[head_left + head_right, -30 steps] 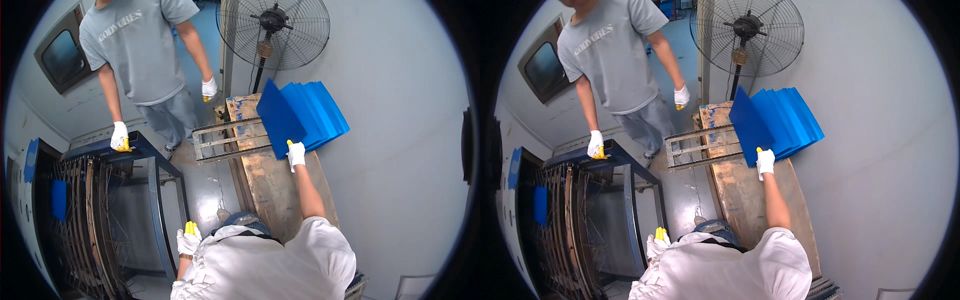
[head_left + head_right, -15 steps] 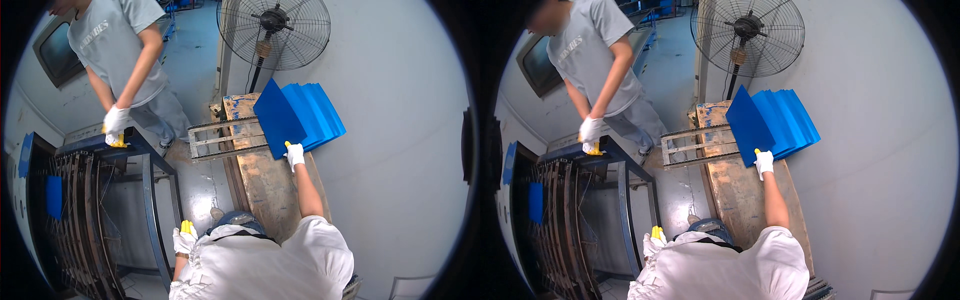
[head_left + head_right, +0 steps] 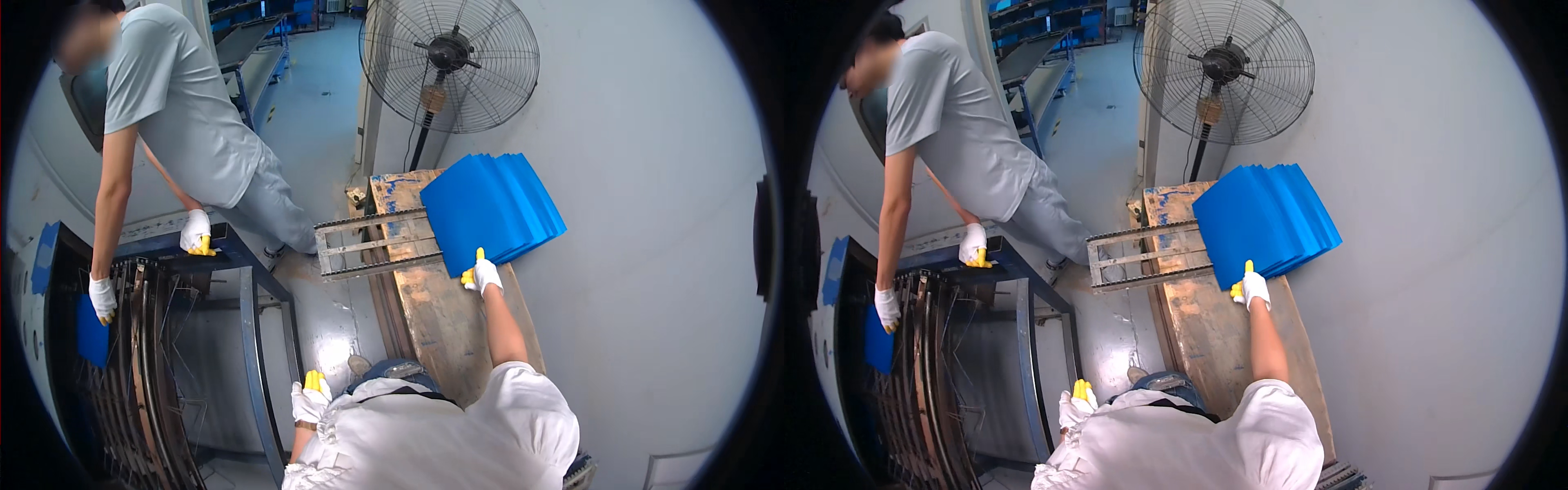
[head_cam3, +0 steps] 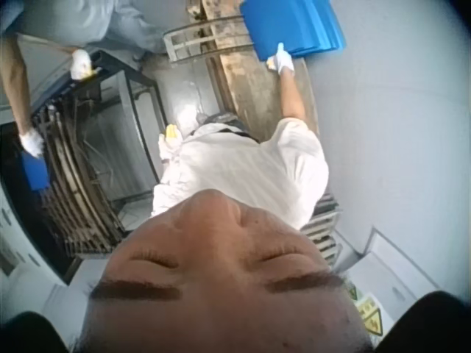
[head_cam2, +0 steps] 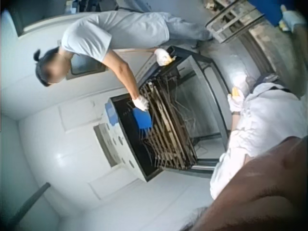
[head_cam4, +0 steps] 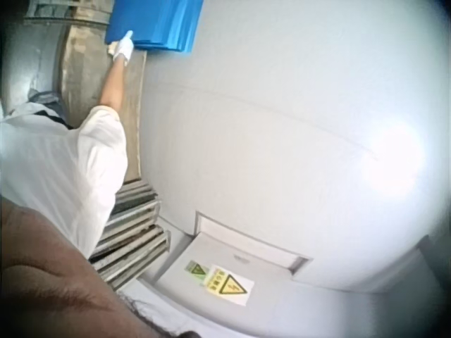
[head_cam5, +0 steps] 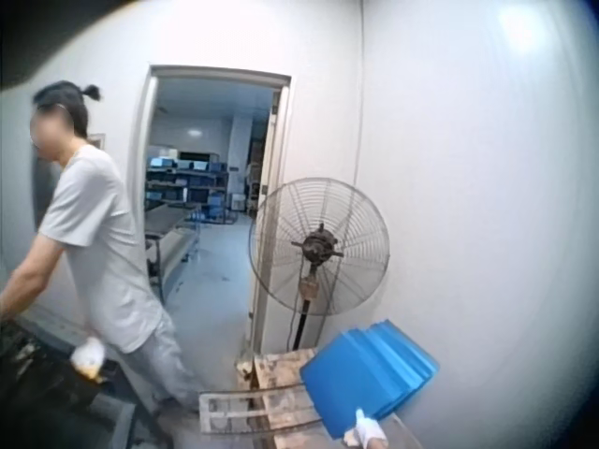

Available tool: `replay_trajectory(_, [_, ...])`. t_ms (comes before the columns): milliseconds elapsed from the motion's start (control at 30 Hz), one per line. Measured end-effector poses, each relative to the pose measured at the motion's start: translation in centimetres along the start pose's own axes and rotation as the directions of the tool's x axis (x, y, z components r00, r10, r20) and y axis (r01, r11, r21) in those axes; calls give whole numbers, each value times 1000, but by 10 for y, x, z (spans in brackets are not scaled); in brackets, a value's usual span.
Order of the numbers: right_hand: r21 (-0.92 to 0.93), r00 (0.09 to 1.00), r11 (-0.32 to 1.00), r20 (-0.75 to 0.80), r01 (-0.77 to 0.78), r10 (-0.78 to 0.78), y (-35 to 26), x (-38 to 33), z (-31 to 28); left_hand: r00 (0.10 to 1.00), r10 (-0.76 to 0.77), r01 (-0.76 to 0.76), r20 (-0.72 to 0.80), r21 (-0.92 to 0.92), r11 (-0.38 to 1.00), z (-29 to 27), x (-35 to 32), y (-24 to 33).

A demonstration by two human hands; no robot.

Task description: The person repeatedly picks up blue rectangular plates from a stack and places them onto a metal rack. They handle the plates one at a time, transferring them from a wooden pallet to the rack while another person assists nearby.

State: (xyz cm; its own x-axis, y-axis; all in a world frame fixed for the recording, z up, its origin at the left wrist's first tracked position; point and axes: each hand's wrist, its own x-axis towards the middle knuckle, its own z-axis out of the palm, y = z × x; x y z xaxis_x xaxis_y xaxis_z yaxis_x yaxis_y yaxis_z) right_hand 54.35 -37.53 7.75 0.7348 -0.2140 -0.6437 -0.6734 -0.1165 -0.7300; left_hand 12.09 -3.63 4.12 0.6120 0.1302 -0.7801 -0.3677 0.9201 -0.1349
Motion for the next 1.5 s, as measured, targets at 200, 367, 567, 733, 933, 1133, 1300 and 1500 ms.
replay_trajectory(200, [46,994,996,-79,-79,82,-1,6,-3,998,-57,56,-10,-54,997,8,-3,4])
replay_trajectory(367, [7,991,993,-55,-118,119,3,20,1,999,-18,21,32,-84,996,-5,-7,20])
replay_trajectory(567, [260,991,956,50,-132,124,22,32,-14,984,20,-4,178,-86,996,-31,-3,44])
replay_trajectory(733, [342,993,934,95,-100,72,38,54,12,971,121,-96,205,-129,987,-37,-21,47])
replay_trajectory(933, [312,980,932,134,-185,150,36,81,16,978,157,-129,135,-199,971,-30,-44,58])
replay_trajectory(1133, [35,593,918,773,-395,226,57,23,84,951,172,-82,258,-326,942,-59,-51,79])
replay_trajectory(1300, [-553,468,833,731,-22,497,106,-95,223,941,151,-67,304,-270,961,-80,-43,100])
replay_trajectory(1500, [-682,351,421,695,598,628,156,-264,338,679,97,672,727,-670,315,-151,-31,132])
